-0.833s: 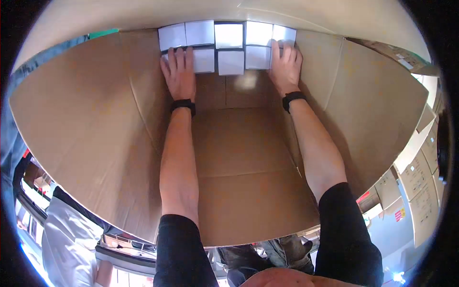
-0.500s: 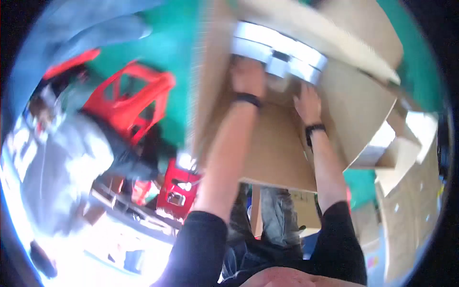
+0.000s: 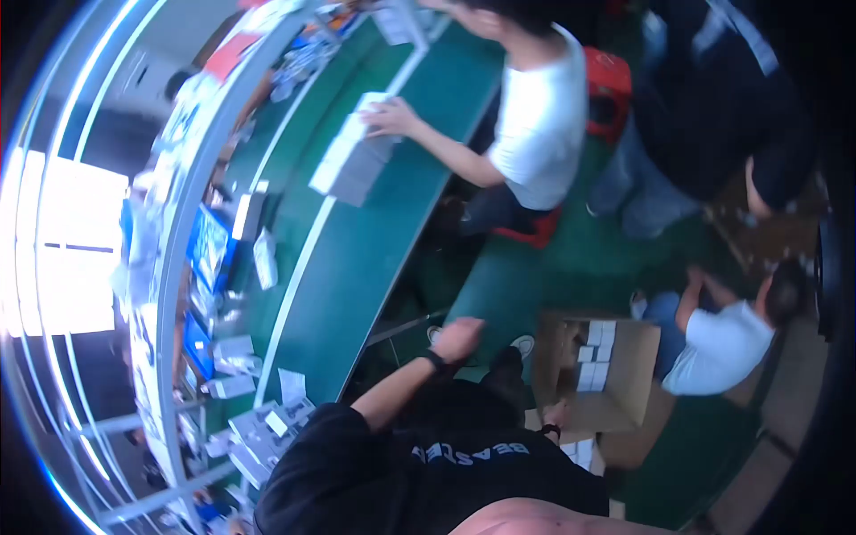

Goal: The person gathers white boxes from a conveyor belt, stacks them, and places them into a large cardboard box before moving it aside. Then, the person returns to the belt to fold and pack more white boxes, inserting bubble wrap into one.

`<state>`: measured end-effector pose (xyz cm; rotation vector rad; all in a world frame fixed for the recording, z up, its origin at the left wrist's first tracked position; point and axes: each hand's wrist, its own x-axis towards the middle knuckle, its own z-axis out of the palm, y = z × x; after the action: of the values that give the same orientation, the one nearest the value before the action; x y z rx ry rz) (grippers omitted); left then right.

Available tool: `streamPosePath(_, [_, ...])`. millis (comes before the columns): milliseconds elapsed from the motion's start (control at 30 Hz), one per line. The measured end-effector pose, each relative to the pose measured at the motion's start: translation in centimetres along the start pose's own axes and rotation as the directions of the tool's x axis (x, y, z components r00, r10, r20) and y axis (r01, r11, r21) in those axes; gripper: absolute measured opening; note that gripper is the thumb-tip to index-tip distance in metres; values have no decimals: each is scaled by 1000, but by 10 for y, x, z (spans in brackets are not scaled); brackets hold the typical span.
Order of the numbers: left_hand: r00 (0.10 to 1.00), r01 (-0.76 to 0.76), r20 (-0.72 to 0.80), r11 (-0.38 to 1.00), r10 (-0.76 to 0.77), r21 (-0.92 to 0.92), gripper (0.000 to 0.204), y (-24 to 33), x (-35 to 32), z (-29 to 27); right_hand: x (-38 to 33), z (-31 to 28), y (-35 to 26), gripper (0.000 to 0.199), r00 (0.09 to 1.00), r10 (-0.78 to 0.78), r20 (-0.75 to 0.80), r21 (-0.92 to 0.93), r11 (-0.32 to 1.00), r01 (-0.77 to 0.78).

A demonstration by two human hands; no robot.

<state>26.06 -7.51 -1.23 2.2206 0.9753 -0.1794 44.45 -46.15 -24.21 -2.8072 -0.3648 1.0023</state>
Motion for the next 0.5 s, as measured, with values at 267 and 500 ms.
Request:
streamPosePath(267, [705, 522, -354, 787, -615, -328, 34, -258, -213, -42, 1, -32, -257, 38, 749, -574, 330, -118, 762, 636])
streamPosePath(500, [542, 500, -283, 574, -791, -648, 40, -279, -222, -51, -100, -79, -628, 51, -8, -981, 195, -71, -22, 997])
